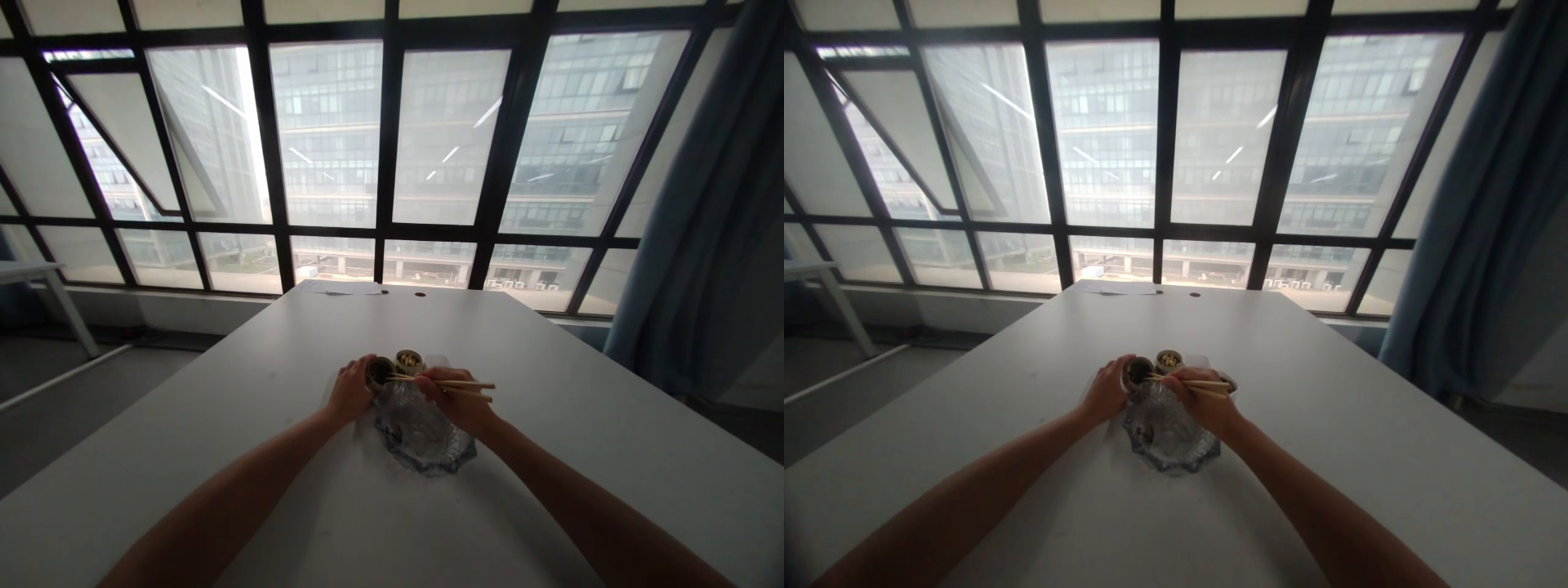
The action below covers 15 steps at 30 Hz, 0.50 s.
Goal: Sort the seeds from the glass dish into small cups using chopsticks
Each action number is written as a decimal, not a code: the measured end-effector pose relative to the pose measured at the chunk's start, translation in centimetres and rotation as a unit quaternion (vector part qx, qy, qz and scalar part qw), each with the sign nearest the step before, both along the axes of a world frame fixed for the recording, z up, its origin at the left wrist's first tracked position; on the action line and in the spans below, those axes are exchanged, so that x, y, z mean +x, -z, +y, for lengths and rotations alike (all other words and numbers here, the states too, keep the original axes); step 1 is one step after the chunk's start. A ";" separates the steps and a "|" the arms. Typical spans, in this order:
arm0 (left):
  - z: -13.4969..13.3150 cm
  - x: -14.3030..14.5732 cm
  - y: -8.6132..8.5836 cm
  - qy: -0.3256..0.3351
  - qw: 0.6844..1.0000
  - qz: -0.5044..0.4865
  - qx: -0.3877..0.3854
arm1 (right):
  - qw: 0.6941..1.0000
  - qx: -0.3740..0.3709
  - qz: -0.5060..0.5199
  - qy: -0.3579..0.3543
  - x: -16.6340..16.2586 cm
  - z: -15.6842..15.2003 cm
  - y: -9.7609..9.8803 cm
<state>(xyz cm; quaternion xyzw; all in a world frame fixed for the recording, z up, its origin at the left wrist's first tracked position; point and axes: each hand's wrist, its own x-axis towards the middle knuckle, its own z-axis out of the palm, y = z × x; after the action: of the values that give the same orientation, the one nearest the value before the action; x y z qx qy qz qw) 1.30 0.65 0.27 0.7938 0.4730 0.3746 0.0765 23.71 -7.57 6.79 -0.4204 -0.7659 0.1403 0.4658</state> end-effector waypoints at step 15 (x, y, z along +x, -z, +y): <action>0.6 0.0 0.8 -0.029 1.000 0.005 -0.005 | 0.979 -0.178 0.062 -0.074 1.7 -2.0 -4.5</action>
<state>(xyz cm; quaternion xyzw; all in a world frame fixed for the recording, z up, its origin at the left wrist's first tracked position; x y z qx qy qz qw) 1.34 1.24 -0.55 0.7812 0.4980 0.3705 0.0674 25.37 -9.58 11.33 -0.4296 -0.7272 0.3343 0.4182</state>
